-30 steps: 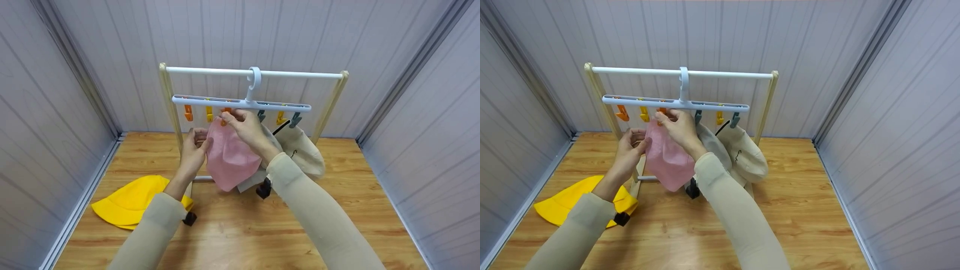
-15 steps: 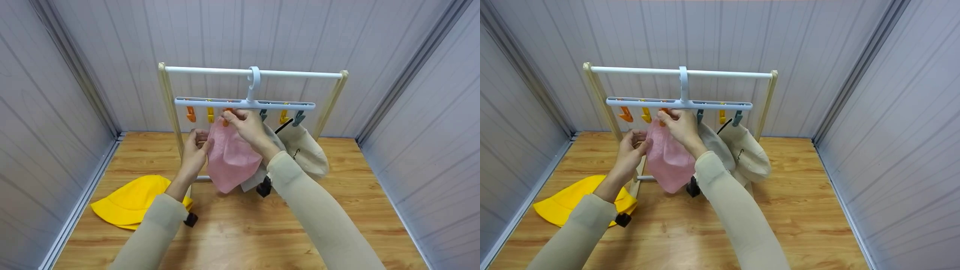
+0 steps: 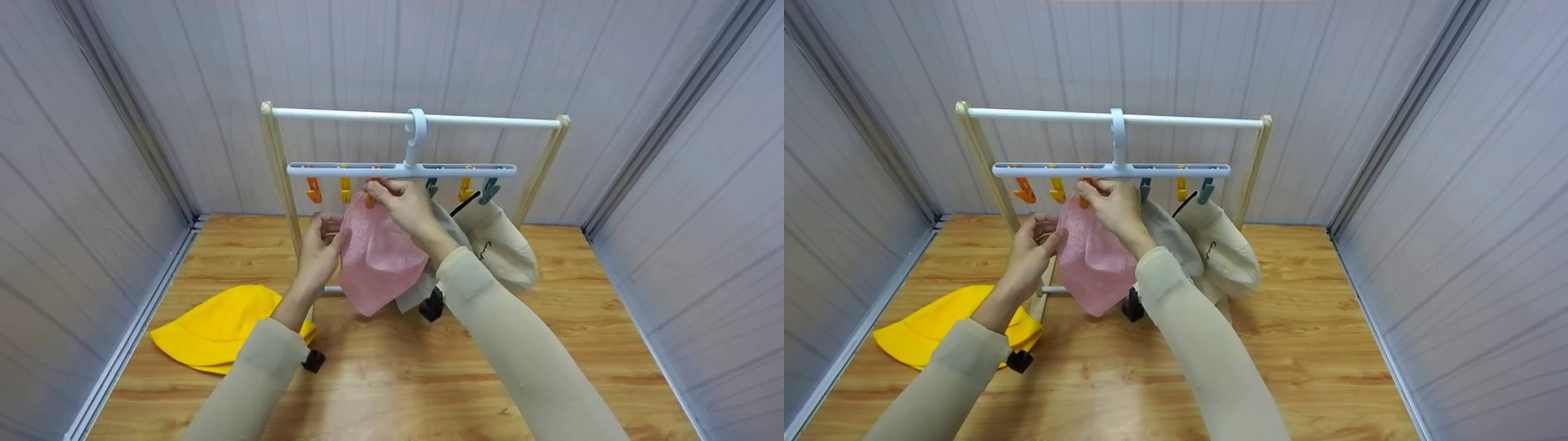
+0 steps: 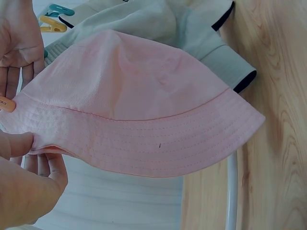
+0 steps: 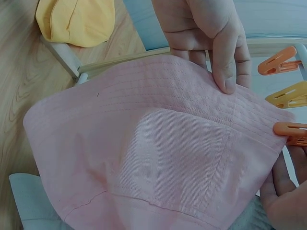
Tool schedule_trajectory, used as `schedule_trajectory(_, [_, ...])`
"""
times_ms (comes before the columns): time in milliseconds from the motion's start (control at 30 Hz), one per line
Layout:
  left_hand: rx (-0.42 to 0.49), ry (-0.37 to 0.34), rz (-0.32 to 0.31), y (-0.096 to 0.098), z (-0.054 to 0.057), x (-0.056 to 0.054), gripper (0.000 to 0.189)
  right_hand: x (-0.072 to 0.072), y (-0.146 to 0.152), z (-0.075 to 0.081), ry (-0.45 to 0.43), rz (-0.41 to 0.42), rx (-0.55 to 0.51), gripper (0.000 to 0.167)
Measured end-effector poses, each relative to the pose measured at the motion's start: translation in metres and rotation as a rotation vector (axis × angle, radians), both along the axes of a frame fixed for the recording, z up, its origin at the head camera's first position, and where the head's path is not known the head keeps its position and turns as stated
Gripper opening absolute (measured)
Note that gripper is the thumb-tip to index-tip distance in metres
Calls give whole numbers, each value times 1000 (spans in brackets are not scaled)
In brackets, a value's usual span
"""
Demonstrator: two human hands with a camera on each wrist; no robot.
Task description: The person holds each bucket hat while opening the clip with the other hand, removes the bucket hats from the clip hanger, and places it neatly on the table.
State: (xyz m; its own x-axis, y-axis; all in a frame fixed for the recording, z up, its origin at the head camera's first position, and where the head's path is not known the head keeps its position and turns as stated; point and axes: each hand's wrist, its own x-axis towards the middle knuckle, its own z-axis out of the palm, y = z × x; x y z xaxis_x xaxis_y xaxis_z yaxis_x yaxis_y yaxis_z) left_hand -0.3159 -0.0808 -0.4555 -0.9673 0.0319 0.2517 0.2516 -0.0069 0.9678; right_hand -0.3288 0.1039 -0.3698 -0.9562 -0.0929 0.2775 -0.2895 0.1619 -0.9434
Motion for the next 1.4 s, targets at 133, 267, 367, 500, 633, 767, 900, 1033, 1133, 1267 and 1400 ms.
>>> schedule_trajectory(133, [8, -5, 1, 1, -1, 1, 21, -1, 0, -1, 14, -3, -5, 21])
schedule_trajectory(267, [19, 5, 11, 3, -1, 2, 21, -2, 1, -1, 15, -7, -9, 20])
schedule_trajectory(367, [22, 10, 19, 3, -2, 2, 21, -2, 1, -1, 14, -6, -17, 20])
schedule_trajectory(500, [29, 20, 24, 4, -2, 2, 20, -3, 1, -1, 14, -10, -16, 21])
schedule_trajectory(633, [31, 22, 25, 4, -2, 3, 20, -3, 0, -1, 8, -17, -13, 21])
schedule_trajectory(767, [28, 9, 25, 4, -2, 5, 21, -3, -1, -1, 4, -25, -19, 21])
schedule_trajectory(900, [36, 11, 22, 5, -3, 5, 20, -3, -1, -1, 5, -27, -29, 22])
schedule_trajectory(1033, [46, 10, 10, 6, -5, 5, 22, -3, -1, -2, 2, -27, -45, 24])
schedule_trajectory(1133, [49, 11, 5, 5, -6, 5, 23, -3, -1, -2, -7, -35, -50, 24])
schedule_trajectory(1267, [46, 13, 4, 5, -7, 6, 23, -3, -1, -2, -16, -36, -48, 26])
schedule_trajectory(1400, [43, 17, 2, 5, -7, 7, 22, -4, 0, -2, -18, -40, -33, 25])
